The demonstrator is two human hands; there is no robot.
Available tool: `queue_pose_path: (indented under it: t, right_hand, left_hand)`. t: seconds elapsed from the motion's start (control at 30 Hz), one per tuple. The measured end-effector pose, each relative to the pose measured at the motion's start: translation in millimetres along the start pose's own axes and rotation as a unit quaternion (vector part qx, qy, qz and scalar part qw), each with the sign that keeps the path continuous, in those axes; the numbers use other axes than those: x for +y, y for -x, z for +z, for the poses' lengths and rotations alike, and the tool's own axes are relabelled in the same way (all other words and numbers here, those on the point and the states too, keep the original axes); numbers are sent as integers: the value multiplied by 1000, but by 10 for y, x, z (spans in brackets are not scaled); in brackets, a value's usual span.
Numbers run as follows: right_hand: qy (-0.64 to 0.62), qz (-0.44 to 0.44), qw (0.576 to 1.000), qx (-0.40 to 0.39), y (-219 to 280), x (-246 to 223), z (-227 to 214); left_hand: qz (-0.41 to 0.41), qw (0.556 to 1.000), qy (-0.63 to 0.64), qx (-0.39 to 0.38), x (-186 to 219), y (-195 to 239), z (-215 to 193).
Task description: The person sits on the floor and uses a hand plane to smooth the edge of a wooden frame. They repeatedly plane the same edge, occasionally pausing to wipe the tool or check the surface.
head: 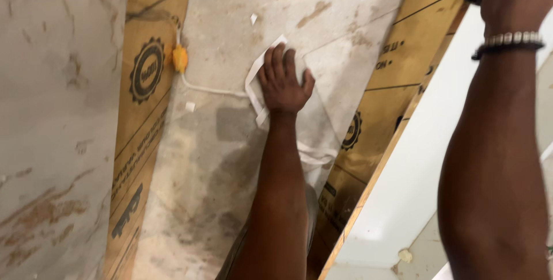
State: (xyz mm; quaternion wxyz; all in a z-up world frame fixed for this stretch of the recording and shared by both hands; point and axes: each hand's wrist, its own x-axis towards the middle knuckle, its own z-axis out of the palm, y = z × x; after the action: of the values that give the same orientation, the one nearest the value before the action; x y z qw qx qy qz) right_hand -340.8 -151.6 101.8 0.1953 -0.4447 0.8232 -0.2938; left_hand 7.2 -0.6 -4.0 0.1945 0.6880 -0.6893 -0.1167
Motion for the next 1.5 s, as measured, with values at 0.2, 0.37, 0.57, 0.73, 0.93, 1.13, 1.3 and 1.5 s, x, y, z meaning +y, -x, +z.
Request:
queue_pose_path:
  t: [0.2, 0.37, 0.57, 0.73, 0.93, 1.13, 1.3, 1.5]
  right_hand:
    - [149, -115, 982, -15, 2815, 459, -497]
    - [143, 74, 981, -111, 5366, 113, -865]
    - [120, 127, 981, -90, 5615, 140, -874]
    - [89, 60, 991, -79, 4926, 180, -772]
    - [102, 14, 992, -78, 4122, -241, -723]
    - [84, -46, 994, -58, 3112, -286, -570]
    - [76, -112, 990, -29, 2009, -351, -342]
    - [57, -242, 968, 24, 536, -104, -90]
  left_hand:
    - [3, 1000, 14, 2, -22, 132, 86]
    - [18, 999, -32, -20, -72, 69, 132]
    - [19, 1000, -19, -4, -19, 107, 66]
    - [21, 1000, -15, 16, 1, 84, 59]
    - [5, 1000, -21, -17, 12, 46, 71]
    - [0, 1000, -10, -22, 27, 55, 53]
    - [2, 1000, 3, -1, 21, 70, 9]
    - [3, 1000, 2, -6, 18, 3, 7]
